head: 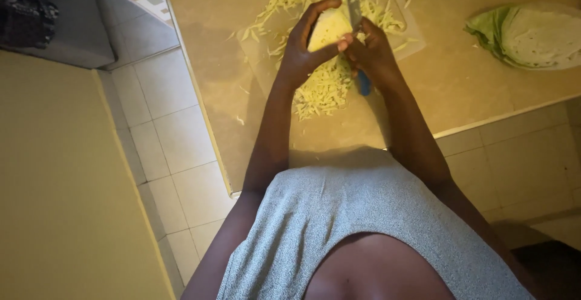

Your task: Shredding a wedge of cabbage into thin strips using a handheld knife on a cutting board.

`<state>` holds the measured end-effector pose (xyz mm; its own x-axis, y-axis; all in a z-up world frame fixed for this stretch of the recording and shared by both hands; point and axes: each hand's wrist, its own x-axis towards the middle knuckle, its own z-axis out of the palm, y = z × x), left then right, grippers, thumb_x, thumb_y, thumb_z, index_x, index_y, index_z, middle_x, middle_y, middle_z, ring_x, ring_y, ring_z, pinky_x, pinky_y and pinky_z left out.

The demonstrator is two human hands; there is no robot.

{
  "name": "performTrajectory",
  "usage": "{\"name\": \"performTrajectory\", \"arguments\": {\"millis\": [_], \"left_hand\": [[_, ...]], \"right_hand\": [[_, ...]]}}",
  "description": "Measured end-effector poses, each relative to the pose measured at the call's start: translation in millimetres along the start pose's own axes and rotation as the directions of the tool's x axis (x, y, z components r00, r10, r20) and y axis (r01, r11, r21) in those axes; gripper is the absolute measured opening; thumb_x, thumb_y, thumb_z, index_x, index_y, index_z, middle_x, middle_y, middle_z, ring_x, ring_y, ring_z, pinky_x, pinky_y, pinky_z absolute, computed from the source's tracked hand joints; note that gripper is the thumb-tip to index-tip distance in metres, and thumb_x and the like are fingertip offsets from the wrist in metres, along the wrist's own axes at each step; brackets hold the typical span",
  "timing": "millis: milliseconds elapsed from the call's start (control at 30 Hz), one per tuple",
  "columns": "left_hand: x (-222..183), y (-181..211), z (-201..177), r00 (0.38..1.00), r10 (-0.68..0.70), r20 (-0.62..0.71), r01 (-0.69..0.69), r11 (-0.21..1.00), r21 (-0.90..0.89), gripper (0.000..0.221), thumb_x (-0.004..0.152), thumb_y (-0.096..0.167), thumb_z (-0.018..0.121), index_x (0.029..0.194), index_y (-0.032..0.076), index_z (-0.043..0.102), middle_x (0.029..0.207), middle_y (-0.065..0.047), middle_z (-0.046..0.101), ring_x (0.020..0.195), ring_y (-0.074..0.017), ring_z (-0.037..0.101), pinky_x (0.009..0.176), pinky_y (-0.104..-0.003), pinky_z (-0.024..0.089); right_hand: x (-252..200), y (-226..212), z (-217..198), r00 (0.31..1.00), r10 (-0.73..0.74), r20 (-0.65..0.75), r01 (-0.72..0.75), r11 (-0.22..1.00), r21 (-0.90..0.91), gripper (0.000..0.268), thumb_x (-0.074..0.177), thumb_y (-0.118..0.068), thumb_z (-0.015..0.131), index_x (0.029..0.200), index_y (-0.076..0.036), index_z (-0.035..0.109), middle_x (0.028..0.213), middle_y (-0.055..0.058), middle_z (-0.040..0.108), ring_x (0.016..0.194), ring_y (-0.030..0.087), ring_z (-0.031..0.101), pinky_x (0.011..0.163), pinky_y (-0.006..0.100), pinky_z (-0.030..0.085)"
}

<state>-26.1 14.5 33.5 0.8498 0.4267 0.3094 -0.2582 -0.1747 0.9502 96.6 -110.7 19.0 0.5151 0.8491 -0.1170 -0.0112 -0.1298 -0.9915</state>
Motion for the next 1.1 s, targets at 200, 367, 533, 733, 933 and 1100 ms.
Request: {"name": "performTrajectory", "arguments": {"millis": [200, 367, 533, 733, 933, 1100], "left_hand": [[0, 0, 5, 0.997, -0.015, -0.075, 0.022, 0.996, 0.088, 0.045, 0.091, 0.036, 0.067, 0.13, 0.02, 0.051, 0.135, -0.001, 0.053, 0.132, -0.0222, 0.049, 0.111, -0.044, 0.038], [2, -7, 10, 0.973, -0.07, -0.222, 0.084, 0.995, 0.051, 0.056, 0.083, 0.045, 0.074, 0.12, 0.015, 0.045, 0.111, -0.004, 0.058, 0.105, -0.0204, 0.058, 0.089, -0.035, 0.047], [2, -5, 5, 0.946, -0.156, -0.286, 0.132, 0.986, -0.102, 0.055, 0.079, 0.033, 0.08, 0.123, 0.019, 0.05, 0.087, -0.005, 0.06, 0.068, -0.0156, 0.067, 0.056, -0.027, 0.062], [0, -12, -6, 0.975, -0.056, -0.216, 0.072, 0.995, 0.069, 0.053, 0.087, 0.049, 0.068, 0.127, 0.02, 0.051, 0.132, -0.005, 0.054, 0.129, -0.0258, 0.049, 0.107, -0.042, 0.039], [1, -13, -2, 0.994, -0.037, -0.106, 0.038, 0.999, 0.005, 0.043, 0.088, 0.041, 0.067, 0.123, 0.019, 0.055, 0.128, -0.003, 0.056, 0.126, -0.0227, 0.051, 0.105, -0.042, 0.039], [3, -7, -1, 0.997, -0.039, -0.066, 0.037, 0.999, -0.039, 0.046, 0.087, 0.038, 0.073, 0.125, 0.019, 0.054, 0.129, -0.004, 0.056, 0.122, -0.0222, 0.054, 0.101, -0.039, 0.044]], "right_hand": [[-1, -4, 15, 0.996, 0.082, -0.03, -0.082, 0.997, 0.011, 0.037, 0.095, -0.051, 0.049, 0.085, -0.017, 0.039, 0.058, -0.003, 0.039, 0.044, 0.007, 0.035, 0.041, 0.024, 0.031], [0, 10, 28, 0.987, 0.077, -0.144, -0.127, 0.918, -0.377, 0.068, 0.085, -0.075, 0.018, 0.076, -0.014, 0.047, 0.064, -0.001, 0.05, 0.054, 0.011, 0.045, 0.047, 0.029, 0.033], [-11, 9, 39, 0.993, -0.082, 0.085, 0.109, 0.913, -0.394, 0.056, 0.097, -0.062, 0.021, 0.07, -0.016, 0.04, 0.058, 0.0, 0.045, 0.05, 0.013, 0.04, 0.051, 0.03, 0.026], [12, 9, 20, 0.961, 0.237, -0.144, -0.274, 0.891, -0.363, 0.06, 0.096, -0.056, 0.021, 0.068, -0.009, 0.047, 0.058, 0.01, 0.05, 0.048, 0.021, 0.044, 0.047, 0.037, 0.033], [-1, -9, 9, 0.995, 0.097, -0.04, -0.099, 0.994, -0.053, 0.036, 0.096, -0.04, 0.06, 0.087, -0.014, 0.037, 0.06, 0.001, 0.042, 0.046, 0.009, 0.041, 0.042, 0.026, 0.039], [-3, -10, 6, 0.999, 0.001, 0.04, -0.001, 1.0, 0.0, 0.043, 0.091, -0.049, 0.062, 0.089, -0.016, 0.035, 0.059, 0.0, 0.042, 0.047, 0.008, 0.041, 0.045, 0.024, 0.039]]}}
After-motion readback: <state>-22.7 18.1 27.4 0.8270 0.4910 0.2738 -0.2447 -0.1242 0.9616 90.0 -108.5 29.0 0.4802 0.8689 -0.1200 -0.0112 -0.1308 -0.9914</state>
